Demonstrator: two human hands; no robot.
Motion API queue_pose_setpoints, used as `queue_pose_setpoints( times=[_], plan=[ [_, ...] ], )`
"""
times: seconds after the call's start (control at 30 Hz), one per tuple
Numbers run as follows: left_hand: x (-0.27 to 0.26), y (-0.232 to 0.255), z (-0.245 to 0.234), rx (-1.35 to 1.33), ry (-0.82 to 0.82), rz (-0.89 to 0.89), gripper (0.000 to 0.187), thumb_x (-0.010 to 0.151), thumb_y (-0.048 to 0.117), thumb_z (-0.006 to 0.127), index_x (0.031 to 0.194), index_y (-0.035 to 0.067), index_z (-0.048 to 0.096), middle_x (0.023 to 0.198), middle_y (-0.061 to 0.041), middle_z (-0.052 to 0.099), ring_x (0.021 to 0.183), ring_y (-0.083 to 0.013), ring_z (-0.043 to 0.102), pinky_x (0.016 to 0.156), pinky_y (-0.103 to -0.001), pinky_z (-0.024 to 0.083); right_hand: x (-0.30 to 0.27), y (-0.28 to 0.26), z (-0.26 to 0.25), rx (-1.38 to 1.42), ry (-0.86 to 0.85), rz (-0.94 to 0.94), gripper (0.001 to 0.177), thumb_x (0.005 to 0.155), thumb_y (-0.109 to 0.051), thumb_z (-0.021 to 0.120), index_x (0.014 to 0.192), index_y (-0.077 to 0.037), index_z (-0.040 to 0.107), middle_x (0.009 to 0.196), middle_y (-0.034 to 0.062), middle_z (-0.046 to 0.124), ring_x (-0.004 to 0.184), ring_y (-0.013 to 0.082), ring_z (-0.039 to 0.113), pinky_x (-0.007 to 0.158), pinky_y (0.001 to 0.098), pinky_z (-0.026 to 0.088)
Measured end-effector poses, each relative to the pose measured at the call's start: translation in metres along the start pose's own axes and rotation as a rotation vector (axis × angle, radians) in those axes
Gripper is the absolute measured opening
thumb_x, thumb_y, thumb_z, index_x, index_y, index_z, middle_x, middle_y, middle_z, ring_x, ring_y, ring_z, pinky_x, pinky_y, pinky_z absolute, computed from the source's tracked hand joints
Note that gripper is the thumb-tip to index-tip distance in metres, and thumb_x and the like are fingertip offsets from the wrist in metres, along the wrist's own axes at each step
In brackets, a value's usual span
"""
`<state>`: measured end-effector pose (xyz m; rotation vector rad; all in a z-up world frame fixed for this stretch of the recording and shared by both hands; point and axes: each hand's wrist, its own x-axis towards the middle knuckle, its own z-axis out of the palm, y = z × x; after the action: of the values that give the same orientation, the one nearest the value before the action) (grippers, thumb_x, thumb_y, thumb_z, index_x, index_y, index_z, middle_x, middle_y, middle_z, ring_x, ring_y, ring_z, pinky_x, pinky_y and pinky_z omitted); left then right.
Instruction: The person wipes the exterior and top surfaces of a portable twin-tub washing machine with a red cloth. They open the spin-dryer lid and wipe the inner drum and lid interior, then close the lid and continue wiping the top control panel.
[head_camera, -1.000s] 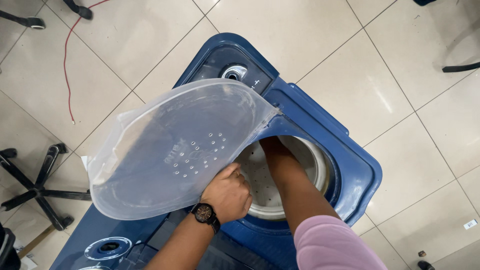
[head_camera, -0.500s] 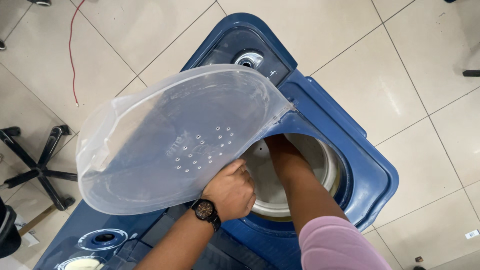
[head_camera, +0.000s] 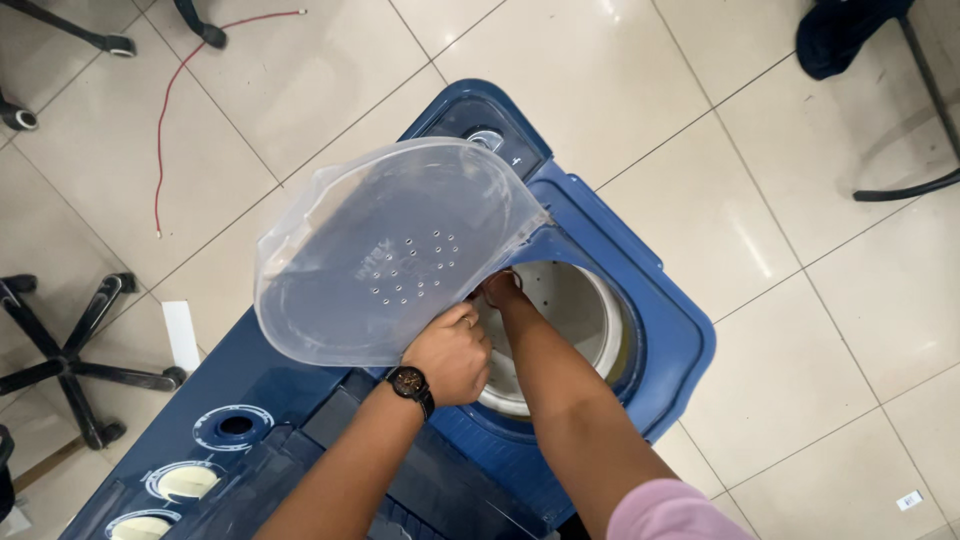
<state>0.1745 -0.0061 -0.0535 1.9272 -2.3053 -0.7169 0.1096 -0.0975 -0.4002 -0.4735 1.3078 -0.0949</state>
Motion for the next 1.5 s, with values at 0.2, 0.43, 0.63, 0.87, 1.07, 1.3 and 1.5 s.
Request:
queue_pose_setpoints(
  times=[0.2, 0.43, 0.63, 0.87, 1.07, 1.3, 1.5],
  plan=[
    [-0.007, 0.009, -0.005, 0.048, 0.203, 0.027, 0.017, 0.07, 0.02, 0.066, 0.077, 0.006, 0.073, 0.085, -0.013, 0.072, 0.096, -0.0278, 0.066, 0.105, -0.038, 0.039, -0.079, -0.052, -0.042, 0.71, 0.237, -0.236, 0.023, 0.101, -0.029, 0.046, 0.098, -0.012, 0.06, 0.071, 0.0017, 0.069, 0.057, 0.0133, 0.064, 0.049, 0.0227, 0.042],
    [-0.013, 0.013, -0.003, 0.012, 0.209, 0.006, 0.016, 0.072, 0.019, 0.066, 0.08, 0.006, 0.072, 0.083, -0.011, 0.072, 0.089, -0.0264, 0.067, 0.101, -0.037, 0.041, -0.159, -0.04, -0.021, -1.107, -0.326, -0.399, 0.041, 0.087, -0.028, 0.064, 0.126, -0.015, 0.059, 0.109, 0.0108, 0.069, 0.099, 0.0318, 0.066, 0.085, 0.0416, 0.053],
    [-0.019, 0.014, -0.004, 0.039, 0.146, -0.001, 0.015, 0.074, 0.017, 0.064, 0.079, 0.007, 0.073, 0.083, -0.011, 0.073, 0.087, -0.0234, 0.067, 0.099, -0.034, 0.042, -0.262, -0.106, -0.064, -2.691, -0.166, -0.2, 0.061, 0.097, -0.054, 0.056, 0.137, -0.01, 0.065, 0.142, 0.0169, 0.057, 0.127, 0.0374, 0.056, 0.097, 0.0461, 0.046],
    [-0.026, 0.017, -0.009, 0.052, 0.108, -0.032, 0.015, 0.074, 0.016, 0.062, 0.078, 0.007, 0.074, 0.083, -0.01, 0.074, 0.088, -0.0236, 0.067, 0.1, -0.033, 0.042, -0.27, -0.073, -0.069, -2.456, -0.535, -0.129, 0.057, 0.091, -0.039, 0.068, 0.139, -0.01, 0.064, 0.145, 0.014, 0.053, 0.132, 0.0316, 0.048, 0.105, 0.0414, 0.041],
    [-0.027, 0.016, -0.004, 0.039, 0.149, -0.041, 0.015, 0.075, 0.015, 0.063, 0.078, 0.007, 0.075, 0.086, -0.011, 0.075, 0.089, -0.0241, 0.067, 0.1, -0.034, 0.042, -0.256, -0.035, -0.062, -1.274, -0.685, -0.296, 0.046, 0.093, -0.03, 0.069, 0.13, -0.004, 0.067, 0.115, 0.0153, 0.077, 0.109, 0.0312, 0.071, 0.096, 0.0366, 0.055],
    [-0.027, 0.014, -0.005, 0.02, 0.162, -0.039, 0.014, 0.074, 0.013, 0.062, 0.078, 0.007, 0.075, 0.083, -0.01, 0.075, 0.091, -0.0241, 0.066, 0.1, -0.033, 0.041, -0.315, -0.128, -0.026, -2.811, -0.425, -0.146, 0.057, 0.086, -0.024, 0.072, 0.14, -0.012, 0.06, 0.14, 0.0119, 0.057, 0.128, 0.0297, 0.053, 0.103, 0.038, 0.047],
    [-0.027, 0.012, -0.004, -0.027, 0.138, -0.043, 0.018, 0.079, 0.016, 0.062, 0.09, 0.006, 0.073, 0.094, -0.01, 0.074, 0.098, -0.025, 0.065, 0.106, -0.034, 0.04, -0.274, -0.055, -0.017, -2.397, -0.717, -0.162, 0.051, 0.084, -0.016, 0.073, 0.133, -0.01, 0.063, 0.132, 0.0117, 0.062, 0.118, 0.0286, 0.059, 0.094, 0.0376, 0.052]
  ],
)
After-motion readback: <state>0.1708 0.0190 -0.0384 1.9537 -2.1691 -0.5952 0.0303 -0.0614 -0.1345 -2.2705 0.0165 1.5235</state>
